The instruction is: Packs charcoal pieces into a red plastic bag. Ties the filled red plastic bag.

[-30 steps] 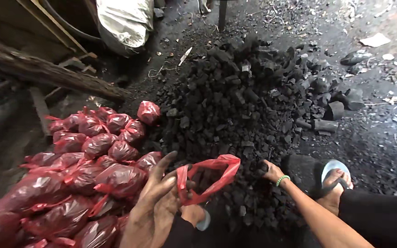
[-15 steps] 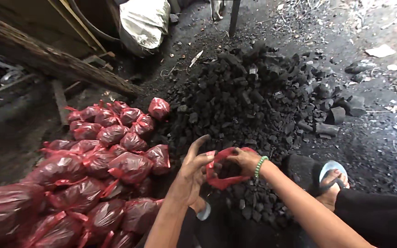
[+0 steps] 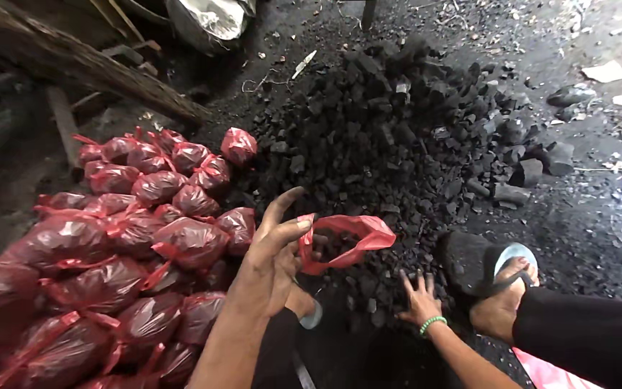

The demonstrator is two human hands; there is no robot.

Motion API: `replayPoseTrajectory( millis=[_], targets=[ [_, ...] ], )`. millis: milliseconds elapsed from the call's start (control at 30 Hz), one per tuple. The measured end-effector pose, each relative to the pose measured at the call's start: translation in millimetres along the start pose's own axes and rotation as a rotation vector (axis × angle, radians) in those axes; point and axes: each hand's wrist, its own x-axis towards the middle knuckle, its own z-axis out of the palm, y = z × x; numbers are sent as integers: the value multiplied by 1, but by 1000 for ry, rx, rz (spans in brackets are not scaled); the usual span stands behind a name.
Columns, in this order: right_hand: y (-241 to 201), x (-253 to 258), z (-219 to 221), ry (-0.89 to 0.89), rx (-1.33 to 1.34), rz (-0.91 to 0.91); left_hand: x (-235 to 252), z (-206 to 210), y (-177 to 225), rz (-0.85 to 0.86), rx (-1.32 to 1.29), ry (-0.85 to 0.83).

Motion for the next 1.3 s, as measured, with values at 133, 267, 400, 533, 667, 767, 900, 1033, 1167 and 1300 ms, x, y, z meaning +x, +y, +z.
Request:
replayPoseTrajectory(
  millis=[133,267,400,533,667,767,900,1033,1167,1300],
  targets=[
    [-2,20,6,-83,-132,-186,1,-8,-3,23,-29,-4],
    [7,39,-14,-100,-123,-149,1,-14,-2,9,-35,24],
    [7,44,-24,-161,-136,-153,1,-16,-2,13,-50,20],
    [14,36,-30,-262,-271,-269,1,-14,-2,0,-58,22],
    [18,34,-24,-289,-357,-312,1,-11,-3,-2,-61,25],
    [25,37,-21,-314,-369,-382,2,-8,-6,-8,-36,26],
    [37,49,-34,-194,-152,-303,3,-8,-8,-23,-19,7],
    [18,51,-77,202,651,-192,4,-5,-10,-51,36,-37],
    [-40,10,-136,88,1615,-533,5,1,-13,-42,67,-115],
    [-87,-15,-156,-415,1411,-918,7,6,-13,-63,73,-201]
  ],
)
